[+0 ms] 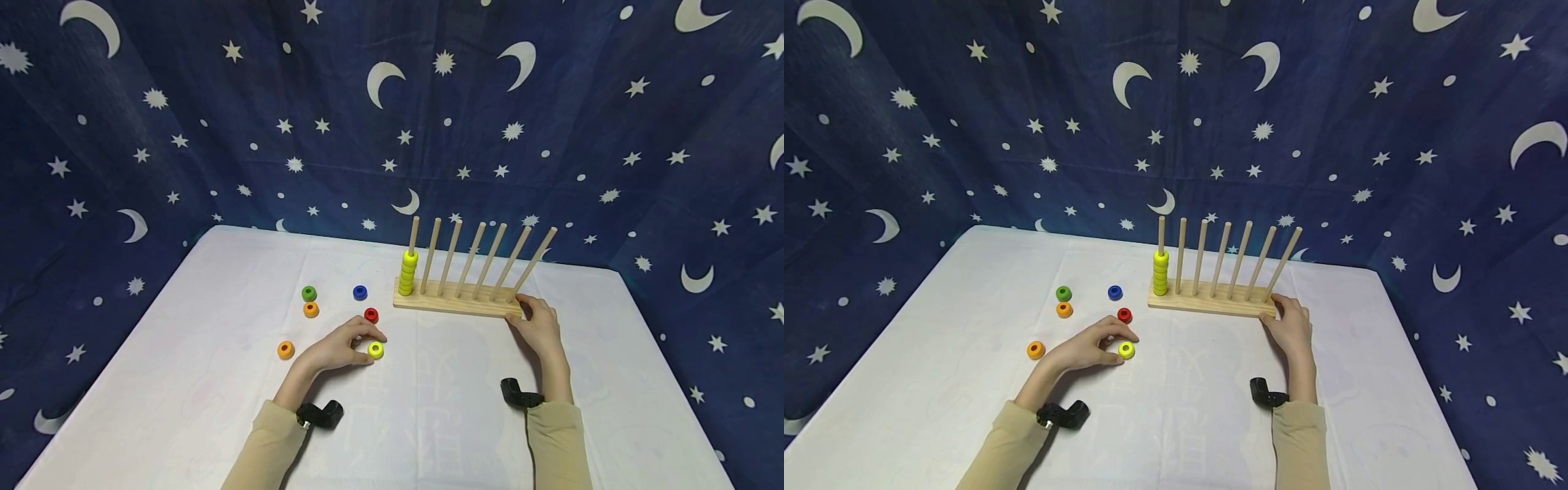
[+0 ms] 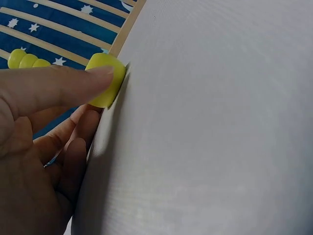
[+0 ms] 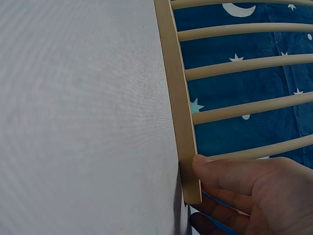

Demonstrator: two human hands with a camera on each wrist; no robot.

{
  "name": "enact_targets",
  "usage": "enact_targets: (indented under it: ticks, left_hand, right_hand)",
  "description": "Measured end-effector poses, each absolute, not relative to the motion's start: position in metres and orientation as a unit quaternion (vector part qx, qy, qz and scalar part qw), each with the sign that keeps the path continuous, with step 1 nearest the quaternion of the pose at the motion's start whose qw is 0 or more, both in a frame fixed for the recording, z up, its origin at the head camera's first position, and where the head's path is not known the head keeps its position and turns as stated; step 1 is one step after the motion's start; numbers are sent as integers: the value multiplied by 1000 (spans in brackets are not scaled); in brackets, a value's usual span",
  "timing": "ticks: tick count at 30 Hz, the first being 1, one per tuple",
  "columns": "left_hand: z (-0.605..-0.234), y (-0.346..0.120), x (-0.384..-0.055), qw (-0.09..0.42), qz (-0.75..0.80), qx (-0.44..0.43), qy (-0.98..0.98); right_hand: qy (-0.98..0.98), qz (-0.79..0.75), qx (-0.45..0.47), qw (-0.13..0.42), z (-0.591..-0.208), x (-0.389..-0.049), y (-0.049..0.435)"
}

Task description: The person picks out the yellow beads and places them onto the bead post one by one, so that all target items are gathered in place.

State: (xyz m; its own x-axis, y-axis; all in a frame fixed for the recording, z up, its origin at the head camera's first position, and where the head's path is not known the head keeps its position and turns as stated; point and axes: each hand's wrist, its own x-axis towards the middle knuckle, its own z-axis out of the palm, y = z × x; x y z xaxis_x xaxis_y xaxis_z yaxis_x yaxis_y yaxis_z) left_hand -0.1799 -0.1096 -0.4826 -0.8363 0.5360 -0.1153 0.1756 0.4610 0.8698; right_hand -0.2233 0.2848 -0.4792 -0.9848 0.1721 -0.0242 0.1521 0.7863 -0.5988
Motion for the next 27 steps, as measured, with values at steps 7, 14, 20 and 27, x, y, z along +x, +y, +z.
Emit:
enact_targets:
  ticks: [7,14,20,27]
  left_hand:
    - [-483,-109,-180,188,476,203,835]
    - [-484,-109,-180,180,470,209,838]
    - [-484,-109,-180,177,462,207,844]
    - [-483,-108,-179,179,465,188,846]
  right_hand:
    - [-945,313,-88,12,-477,-223,284]
    - [-945,313,-90,14,-478,-223,283]
    - [-945,314,-89,11,-477,-222,283]
    - [-945,316,-83,17,-477,-222,283]
